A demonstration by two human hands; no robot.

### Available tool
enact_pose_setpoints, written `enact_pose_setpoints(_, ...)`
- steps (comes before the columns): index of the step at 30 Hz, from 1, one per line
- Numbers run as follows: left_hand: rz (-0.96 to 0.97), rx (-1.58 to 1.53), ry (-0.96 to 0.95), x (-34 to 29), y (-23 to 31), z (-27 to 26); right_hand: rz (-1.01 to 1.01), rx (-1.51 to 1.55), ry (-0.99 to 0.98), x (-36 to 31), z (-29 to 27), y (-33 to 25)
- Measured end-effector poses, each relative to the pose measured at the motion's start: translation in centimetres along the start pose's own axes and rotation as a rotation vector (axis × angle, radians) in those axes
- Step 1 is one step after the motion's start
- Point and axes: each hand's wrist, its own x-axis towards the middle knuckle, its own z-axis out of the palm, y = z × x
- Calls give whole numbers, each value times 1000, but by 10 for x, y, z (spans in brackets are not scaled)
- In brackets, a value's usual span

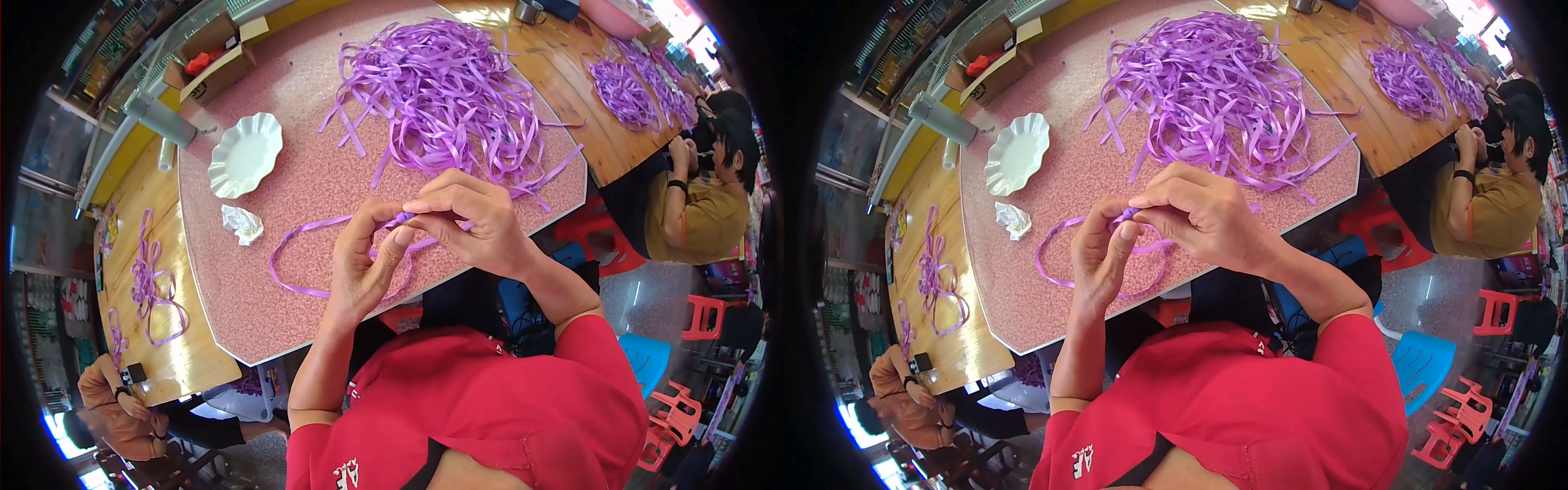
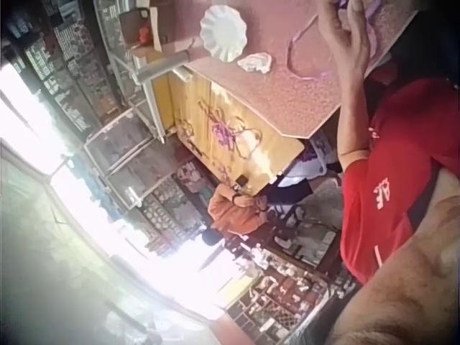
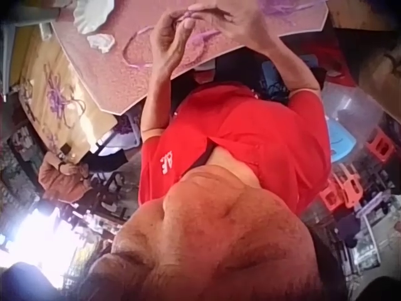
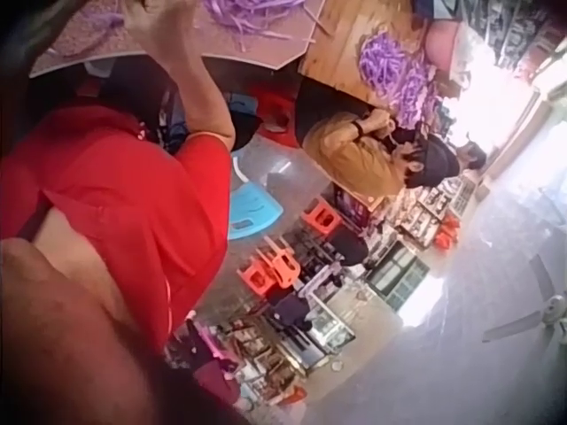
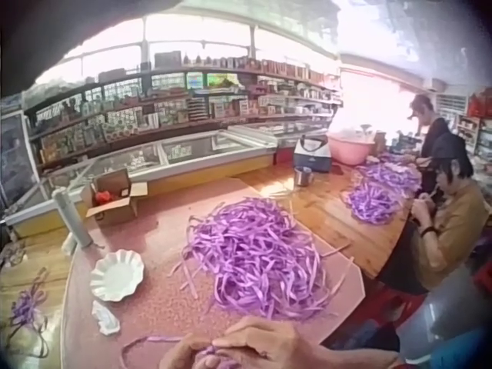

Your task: Braiding or twisting purple plastic strips into decorative loops at a table.

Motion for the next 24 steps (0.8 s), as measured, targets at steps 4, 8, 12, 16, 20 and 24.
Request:
enact_pose_setpoints(4, 122, 166, 6, -1, -10, -2, -33, -26, -7, 0, -1, 0)
enact_pose_setpoints(8, 206, 349, 55, -2, -5, 3, -70, -6, -27, 1, -2, -3)
enact_pose_setpoints(12, 337, 378, 60, -4, -15, 1, -136, 19, -34, 3, -2, -4)
enact_pose_setpoints(16, 414, 390, 45, 0, -11, 2, -241, 70, -115, 7, -12, -1)
enact_pose_setpoints(20, 332, 245, -27, -3, -9, -1, -301, 149, -176, 10, -15, 3)
enact_pose_setpoints(24, 254, 188, -35, -1, -6, 0, -325, 96, -164, 11, -13, 9)
